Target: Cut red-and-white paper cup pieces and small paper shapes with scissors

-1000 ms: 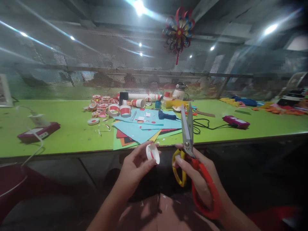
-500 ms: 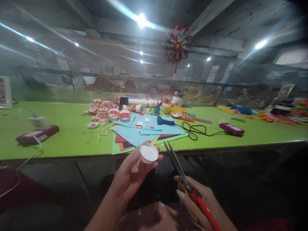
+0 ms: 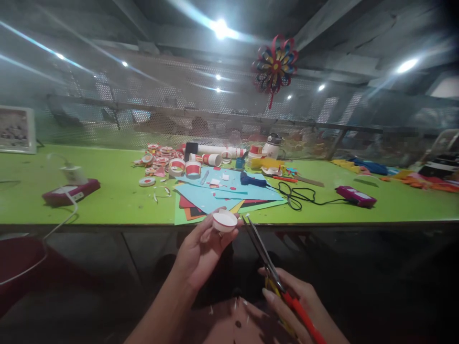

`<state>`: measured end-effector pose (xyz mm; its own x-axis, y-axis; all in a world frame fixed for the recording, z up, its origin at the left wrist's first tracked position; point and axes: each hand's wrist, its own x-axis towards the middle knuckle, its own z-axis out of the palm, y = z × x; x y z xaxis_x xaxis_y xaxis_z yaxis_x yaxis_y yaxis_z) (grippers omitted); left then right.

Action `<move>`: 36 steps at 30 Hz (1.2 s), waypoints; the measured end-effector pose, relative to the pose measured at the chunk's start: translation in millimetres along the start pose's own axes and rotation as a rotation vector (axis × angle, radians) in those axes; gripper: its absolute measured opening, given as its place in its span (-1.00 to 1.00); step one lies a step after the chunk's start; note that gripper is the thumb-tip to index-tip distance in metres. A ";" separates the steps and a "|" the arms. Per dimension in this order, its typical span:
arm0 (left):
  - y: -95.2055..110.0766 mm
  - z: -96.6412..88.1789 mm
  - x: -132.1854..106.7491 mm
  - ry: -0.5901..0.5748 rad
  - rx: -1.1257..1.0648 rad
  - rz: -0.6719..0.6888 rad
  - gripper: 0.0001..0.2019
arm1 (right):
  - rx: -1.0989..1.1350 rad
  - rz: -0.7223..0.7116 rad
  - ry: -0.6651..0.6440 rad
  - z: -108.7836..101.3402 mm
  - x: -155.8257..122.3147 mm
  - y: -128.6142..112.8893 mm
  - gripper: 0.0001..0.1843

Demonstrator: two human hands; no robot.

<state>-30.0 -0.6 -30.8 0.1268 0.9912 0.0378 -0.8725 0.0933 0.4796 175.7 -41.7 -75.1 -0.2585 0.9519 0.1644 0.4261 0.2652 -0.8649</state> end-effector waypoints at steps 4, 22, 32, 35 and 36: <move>-0.4 -0.2 2.9 0.019 -0.011 0.016 -0.79 | -0.011 -0.021 -0.004 1.0 -0.8 -0.6 -0.65; 2.5 2.5 6.1 0.155 -0.084 0.021 -0.86 | 0.012 0.004 -0.040 2.9 -5.2 15.2 -0.64; 4.8 2.2 5.4 0.183 -0.127 0.054 -0.88 | -0.040 -0.026 -0.078 -4.4 -7.3 6.7 -0.65; 4.7 0.8 6.3 0.176 -0.116 0.056 -0.91 | 0.030 -0.005 -0.060 -2.9 -8.6 5.2 -0.63; 4.7 0.5 6.8 0.173 -0.113 0.057 -0.91 | 0.035 0.013 -0.075 -1.9 -9.0 5.6 -0.62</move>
<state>-33.0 6.5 -27.8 0.0010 0.9956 -0.0934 -0.9244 0.0365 0.3796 182.0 -48.4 -80.6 -0.3178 0.9407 0.1184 0.3996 0.2461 -0.8830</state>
